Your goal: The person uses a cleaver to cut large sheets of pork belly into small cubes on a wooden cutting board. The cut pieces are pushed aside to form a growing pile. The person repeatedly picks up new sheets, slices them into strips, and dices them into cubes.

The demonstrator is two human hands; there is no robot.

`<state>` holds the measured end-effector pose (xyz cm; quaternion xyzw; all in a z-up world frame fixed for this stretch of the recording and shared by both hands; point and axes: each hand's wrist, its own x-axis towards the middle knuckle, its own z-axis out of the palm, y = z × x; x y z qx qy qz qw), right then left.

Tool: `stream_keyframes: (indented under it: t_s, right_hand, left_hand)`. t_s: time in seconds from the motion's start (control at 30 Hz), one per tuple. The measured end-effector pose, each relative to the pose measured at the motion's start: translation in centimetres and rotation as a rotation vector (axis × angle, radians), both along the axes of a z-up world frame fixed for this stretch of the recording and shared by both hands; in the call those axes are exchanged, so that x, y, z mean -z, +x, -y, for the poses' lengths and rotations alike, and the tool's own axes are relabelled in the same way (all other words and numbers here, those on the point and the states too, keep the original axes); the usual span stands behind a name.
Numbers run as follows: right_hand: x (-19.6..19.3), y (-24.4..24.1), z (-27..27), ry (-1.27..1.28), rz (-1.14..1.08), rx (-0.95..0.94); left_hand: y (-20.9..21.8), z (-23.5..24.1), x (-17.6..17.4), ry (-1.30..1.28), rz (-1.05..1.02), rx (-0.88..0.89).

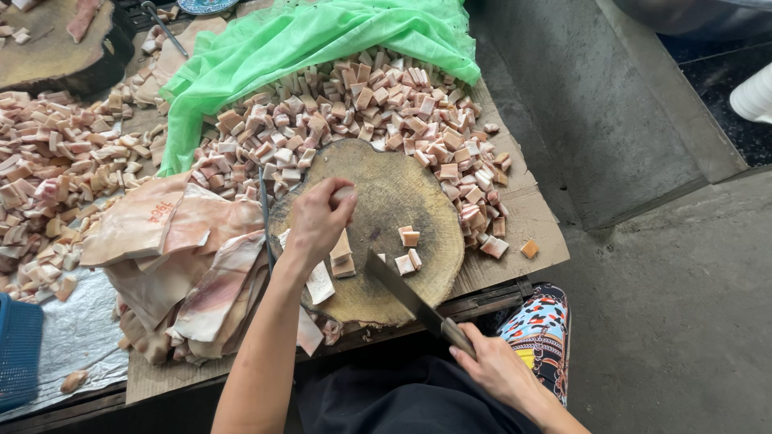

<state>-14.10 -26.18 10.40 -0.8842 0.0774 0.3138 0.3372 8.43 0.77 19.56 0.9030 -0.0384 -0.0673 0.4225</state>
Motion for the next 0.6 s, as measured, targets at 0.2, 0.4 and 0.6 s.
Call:
stream_keyframes:
  t_s: [0.2,0.4,0.6]
  right_hand:
    - [0.8,1.5,0.9,0.104,0.516,0.142]
    - [0.7,1.8,0.5,0.136,-0.025,0.396]
    - [-0.6,1.8,0.4,0.064,0.463,0.172]
  left_hand:
    - [-5.4,-2.1,2.5,-0.540,-0.210,-0.147]
    - [-10.1,0.1,14.8,-0.725,-0.318,-0.266]
    - [-11.0,-1.8,18.3,-0.292,-0.259,-0.310]
